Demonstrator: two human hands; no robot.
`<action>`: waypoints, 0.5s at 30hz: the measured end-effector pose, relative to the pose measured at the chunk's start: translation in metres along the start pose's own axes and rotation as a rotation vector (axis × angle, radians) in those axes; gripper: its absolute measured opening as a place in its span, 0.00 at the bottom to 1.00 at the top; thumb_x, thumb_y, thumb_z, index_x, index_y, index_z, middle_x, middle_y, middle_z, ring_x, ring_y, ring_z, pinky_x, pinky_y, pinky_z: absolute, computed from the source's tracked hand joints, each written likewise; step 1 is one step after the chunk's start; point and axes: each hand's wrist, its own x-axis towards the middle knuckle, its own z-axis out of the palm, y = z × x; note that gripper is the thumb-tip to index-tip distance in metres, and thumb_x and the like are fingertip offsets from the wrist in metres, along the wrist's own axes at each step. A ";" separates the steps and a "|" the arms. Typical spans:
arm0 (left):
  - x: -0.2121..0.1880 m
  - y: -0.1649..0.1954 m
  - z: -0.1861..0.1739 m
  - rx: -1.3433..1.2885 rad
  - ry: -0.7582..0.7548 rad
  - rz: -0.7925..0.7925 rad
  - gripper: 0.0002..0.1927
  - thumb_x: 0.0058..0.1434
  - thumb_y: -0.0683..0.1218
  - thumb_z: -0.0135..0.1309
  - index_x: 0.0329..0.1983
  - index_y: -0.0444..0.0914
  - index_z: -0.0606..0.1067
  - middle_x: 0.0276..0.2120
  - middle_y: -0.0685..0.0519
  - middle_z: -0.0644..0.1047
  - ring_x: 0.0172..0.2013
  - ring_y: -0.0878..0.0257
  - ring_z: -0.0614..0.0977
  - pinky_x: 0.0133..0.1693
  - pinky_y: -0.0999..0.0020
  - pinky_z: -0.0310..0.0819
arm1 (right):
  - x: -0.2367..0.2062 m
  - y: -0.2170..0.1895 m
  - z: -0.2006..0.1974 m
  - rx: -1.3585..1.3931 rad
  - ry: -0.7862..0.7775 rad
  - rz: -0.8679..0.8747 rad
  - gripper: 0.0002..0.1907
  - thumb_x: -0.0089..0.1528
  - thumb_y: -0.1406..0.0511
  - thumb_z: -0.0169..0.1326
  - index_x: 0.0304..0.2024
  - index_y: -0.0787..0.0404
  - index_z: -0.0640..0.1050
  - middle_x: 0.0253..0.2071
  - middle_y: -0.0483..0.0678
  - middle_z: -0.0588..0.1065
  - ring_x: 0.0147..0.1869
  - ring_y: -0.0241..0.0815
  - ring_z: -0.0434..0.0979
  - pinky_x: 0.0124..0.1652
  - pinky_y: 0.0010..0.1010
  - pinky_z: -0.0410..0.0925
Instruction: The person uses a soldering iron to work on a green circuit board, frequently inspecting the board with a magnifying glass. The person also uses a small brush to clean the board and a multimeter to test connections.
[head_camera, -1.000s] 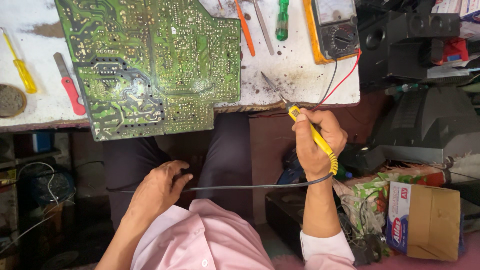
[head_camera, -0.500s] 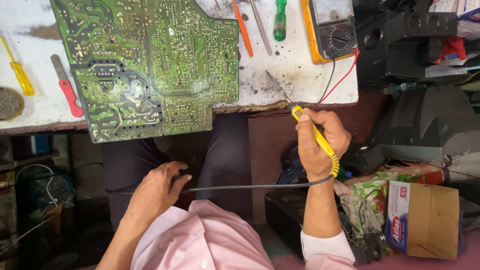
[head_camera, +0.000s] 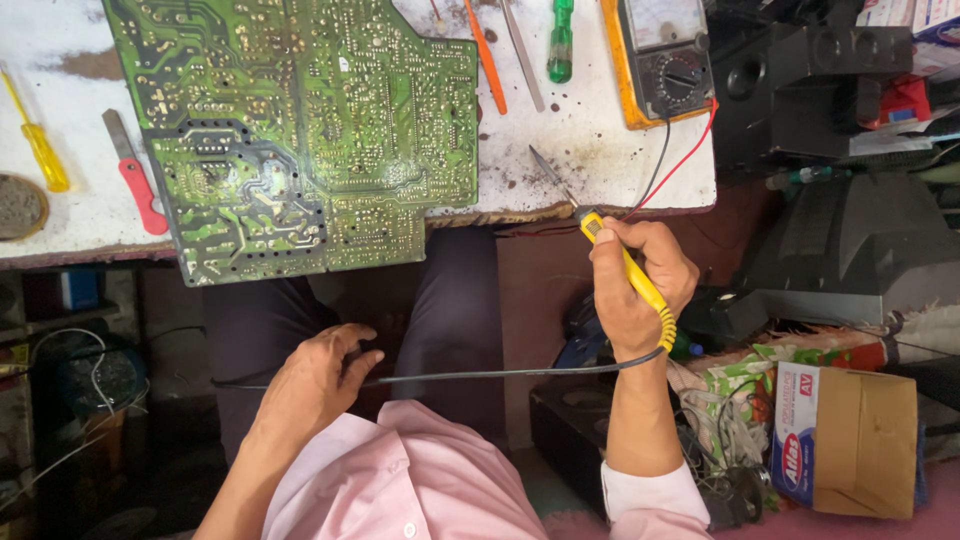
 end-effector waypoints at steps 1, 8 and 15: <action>0.000 -0.001 0.000 0.005 0.004 0.009 0.17 0.58 0.49 0.60 0.48 0.35 0.79 0.42 0.43 0.82 0.36 0.46 0.84 0.39 0.56 0.77 | 0.000 -0.001 0.000 -0.005 0.001 0.010 0.05 0.68 0.70 0.59 0.40 0.67 0.78 0.35 0.50 0.81 0.36 0.33 0.78 0.39 0.25 0.72; -0.001 -0.004 0.001 -0.013 0.007 0.014 0.17 0.58 0.49 0.59 0.48 0.35 0.79 0.41 0.42 0.82 0.35 0.46 0.84 0.38 0.56 0.77 | -0.001 -0.003 0.001 -0.004 0.007 0.045 0.04 0.68 0.70 0.59 0.39 0.67 0.78 0.32 0.49 0.80 0.34 0.33 0.78 0.37 0.25 0.72; -0.002 -0.005 -0.001 -0.007 0.008 0.010 0.17 0.58 0.49 0.60 0.48 0.35 0.79 0.40 0.42 0.82 0.35 0.46 0.84 0.38 0.56 0.77 | -0.003 -0.004 0.001 0.012 0.014 0.050 0.04 0.68 0.71 0.58 0.40 0.67 0.78 0.31 0.49 0.79 0.34 0.33 0.79 0.37 0.24 0.71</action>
